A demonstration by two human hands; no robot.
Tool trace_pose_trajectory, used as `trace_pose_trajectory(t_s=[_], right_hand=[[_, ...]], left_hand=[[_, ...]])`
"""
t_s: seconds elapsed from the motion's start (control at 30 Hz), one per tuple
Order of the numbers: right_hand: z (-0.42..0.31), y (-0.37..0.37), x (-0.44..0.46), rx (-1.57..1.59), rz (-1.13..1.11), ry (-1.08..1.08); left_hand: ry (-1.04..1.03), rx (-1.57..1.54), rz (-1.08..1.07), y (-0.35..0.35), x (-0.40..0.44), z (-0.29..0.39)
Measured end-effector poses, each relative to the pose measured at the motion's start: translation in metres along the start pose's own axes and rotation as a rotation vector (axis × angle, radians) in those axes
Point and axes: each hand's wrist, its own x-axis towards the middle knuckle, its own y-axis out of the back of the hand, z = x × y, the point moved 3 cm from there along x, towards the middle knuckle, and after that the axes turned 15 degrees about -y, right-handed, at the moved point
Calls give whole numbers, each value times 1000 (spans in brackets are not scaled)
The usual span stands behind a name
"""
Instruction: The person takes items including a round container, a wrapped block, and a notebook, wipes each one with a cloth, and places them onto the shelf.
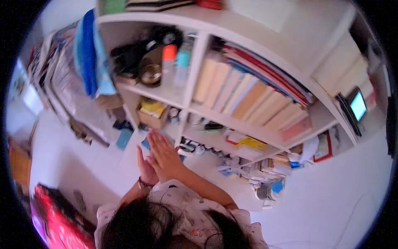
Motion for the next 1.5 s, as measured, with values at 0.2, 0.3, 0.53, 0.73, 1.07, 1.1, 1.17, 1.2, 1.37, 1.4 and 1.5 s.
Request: trace_pose_trajectory(t_s=[0.2,0.3,0.53,0.73,1.07,1.1,1.17,1.2,1.37,1.4,1.5], right_hand=[[-17,-20,-4,-1,-300,17],[-17,-17,-5,44,-58,120],[-27,-22,-3,-28,-35,125],[-20,-21,6,14,-113,111],[0,-40,-21,362,-37,-19],[5,-37,-21,552,-1,-128],[18,-43,-21,945,26,-349],[20,-40,-21,944,30,-347],[22,-33,-25,1138,-204,-620],[18,-25,-23,1065,-194,-630],[28,-25,-19,955,-104,-551]], left_hand=[[-129,401,-25,40,5,25],[-189,434,79,21,9,32],[-201,507,131,14,8,51],[-302,468,129,25,-8,25],[-95,880,16,25,-6,67],[-66,860,-30,27,-5,70],[-38,876,-180,28,-5,71],[-35,876,-185,28,-1,71],[-44,1342,-607,11,6,72],[-98,1468,-635,1,6,71],[-162,1888,-930,-27,6,66]])
